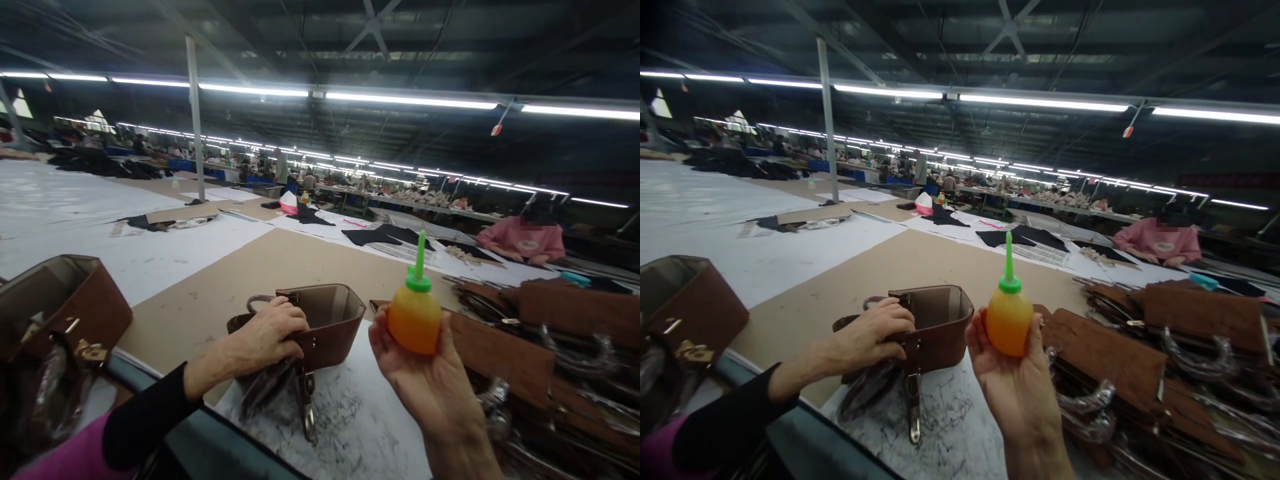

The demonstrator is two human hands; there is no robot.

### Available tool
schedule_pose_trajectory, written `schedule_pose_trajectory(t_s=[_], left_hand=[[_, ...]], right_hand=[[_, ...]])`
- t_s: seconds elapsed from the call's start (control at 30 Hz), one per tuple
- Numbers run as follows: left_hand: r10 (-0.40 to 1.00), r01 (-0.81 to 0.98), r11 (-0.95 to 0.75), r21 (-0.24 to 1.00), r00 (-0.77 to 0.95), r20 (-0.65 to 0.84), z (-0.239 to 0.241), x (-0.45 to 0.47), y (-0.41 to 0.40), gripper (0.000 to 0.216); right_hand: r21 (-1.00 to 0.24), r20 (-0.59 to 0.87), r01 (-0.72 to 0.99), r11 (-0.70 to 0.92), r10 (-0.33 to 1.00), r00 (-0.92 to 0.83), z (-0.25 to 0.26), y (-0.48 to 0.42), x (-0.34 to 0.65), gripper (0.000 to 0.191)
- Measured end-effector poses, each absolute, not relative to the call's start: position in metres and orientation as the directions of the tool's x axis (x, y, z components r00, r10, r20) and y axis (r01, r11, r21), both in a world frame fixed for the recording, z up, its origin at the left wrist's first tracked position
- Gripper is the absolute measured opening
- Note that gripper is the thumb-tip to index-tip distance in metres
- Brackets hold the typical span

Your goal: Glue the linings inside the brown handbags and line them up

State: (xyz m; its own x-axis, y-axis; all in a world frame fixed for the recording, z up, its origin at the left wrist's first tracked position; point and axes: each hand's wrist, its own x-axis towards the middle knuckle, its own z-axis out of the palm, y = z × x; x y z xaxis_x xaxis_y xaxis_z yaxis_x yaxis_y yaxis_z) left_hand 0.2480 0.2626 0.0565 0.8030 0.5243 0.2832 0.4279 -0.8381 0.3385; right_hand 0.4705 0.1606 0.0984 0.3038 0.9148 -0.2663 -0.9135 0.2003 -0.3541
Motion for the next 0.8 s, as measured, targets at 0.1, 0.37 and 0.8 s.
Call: schedule_pose_trajectory(t_s=[0.1, 0.37, 0.8], left_hand=[[0.705, 0.504, -0.683, 0.529, 0.645, 0.296, 0.058, 0.245, 0.260, 0.026], [0.968, 0.567, -0.252, 0.784, 0.146, 0.205, 0.043, 0.267, 0.265, 0.035], [0.976, 0.922, -0.171, 0.348, 0.109, 0.190, 0.041, 0.280, 0.324, 0.049]], right_hand=[[-0.461, -0.134, -0.865, 0.198, 0.948, 0.288, 0.103, 0.198, 0.465, 0.042], [-0.586, -0.158, -0.805, 0.092, 0.961, 0.225, 0.094, 0.255, 0.474, 0.036], [-0.555, -0.259, -0.831, -0.038, 0.957, 0.129, 0.095, 0.234, 0.453, 0.032]])
